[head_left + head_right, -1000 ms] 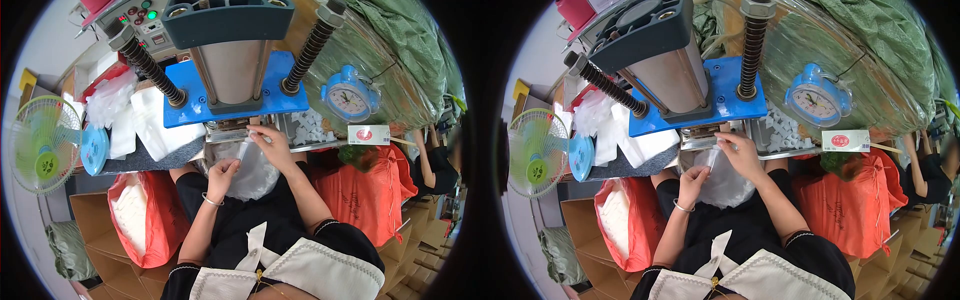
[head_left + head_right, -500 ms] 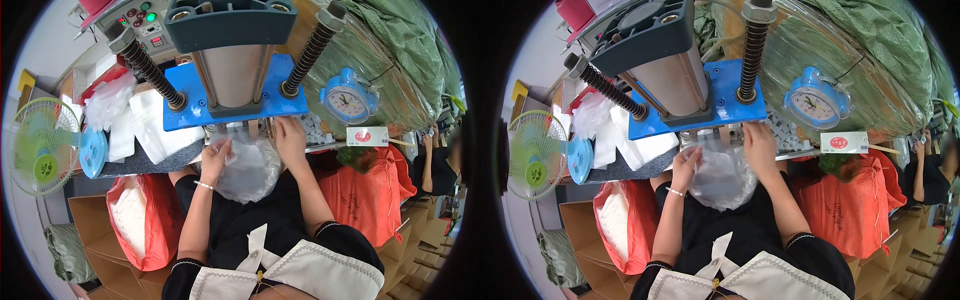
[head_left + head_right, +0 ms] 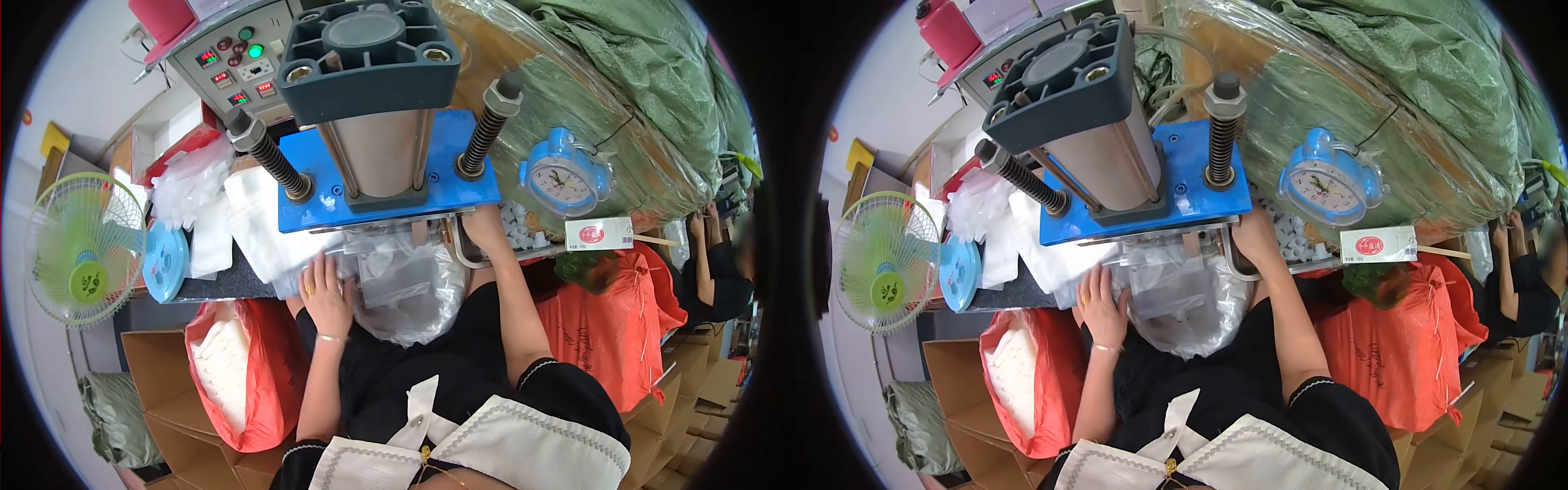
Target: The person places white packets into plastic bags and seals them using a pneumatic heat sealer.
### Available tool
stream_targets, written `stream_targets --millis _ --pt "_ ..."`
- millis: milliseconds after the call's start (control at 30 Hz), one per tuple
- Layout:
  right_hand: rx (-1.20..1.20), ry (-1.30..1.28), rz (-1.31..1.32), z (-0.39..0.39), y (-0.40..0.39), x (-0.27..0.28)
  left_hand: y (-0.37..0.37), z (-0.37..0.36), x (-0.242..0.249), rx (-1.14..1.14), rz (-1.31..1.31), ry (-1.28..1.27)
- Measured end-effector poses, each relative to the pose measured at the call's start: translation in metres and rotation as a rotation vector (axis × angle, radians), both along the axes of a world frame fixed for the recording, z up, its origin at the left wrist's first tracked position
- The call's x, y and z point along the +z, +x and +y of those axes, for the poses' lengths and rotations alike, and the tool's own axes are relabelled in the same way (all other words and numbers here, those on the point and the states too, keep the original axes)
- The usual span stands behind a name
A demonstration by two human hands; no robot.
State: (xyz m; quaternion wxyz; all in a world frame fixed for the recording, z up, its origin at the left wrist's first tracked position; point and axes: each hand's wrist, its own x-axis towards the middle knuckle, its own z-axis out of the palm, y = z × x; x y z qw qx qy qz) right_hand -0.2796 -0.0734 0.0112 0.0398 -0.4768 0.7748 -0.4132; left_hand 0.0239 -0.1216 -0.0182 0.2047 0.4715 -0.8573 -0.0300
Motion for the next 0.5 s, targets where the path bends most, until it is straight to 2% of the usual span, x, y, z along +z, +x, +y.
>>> stream_targets --millis 33,100,133,200,233,300,333,367,433,467,500 --pt "-0.003 0.004 -0.002 0.001 -0.005 -0.009 0.003 0.009 -0.001 0.005 -0.004 -0.027" --pt "-0.026 0.030 -0.221 0.004 -0.017 -0.036 0.010 0.003 0.004 -0.027 0.077 -0.079" --pt "-0.023 0.033 -0.221 0.008 -0.010 -0.024 0.013 -0.002 0.010 -0.023 0.076 -0.076" --pt "-0.053 0.010 -0.248 0.019 0.009 0.000 0.015 -0.013 0.025 0.048 0.227 0.116" --pt "-0.051 0.010 -0.249 0.024 0.015 0.003 0.012 -0.009 0.053 0.079 0.238 0.137" --pt "-0.007 -0.137 -0.744 0.041 0.030 0.003 0.014 0.001 0.084 0.052 0.428 0.392" --pt "0.063 -0.215 -0.784 0.046 0.046 0.015 0.013 0.009 0.091 -0.030 0.478 0.447" --pt "0.060 -0.206 -0.785 0.043 0.057 0.024 0.009 0.017 0.082 -0.099 0.654 0.569" --pt "0.234 -0.294 -0.930 0.041 0.075 0.037 -0.010 0.029 0.079 -0.079 0.671 0.838" --pt "0.227 -0.290 -0.928 0.038 0.078 0.043 -0.018 0.032 0.067 -0.042 0.686 0.940" --pt "0.266 -0.266 -0.804 0.031 0.077 0.048 -0.027 0.035 0.063 -0.032 0.741 0.977"
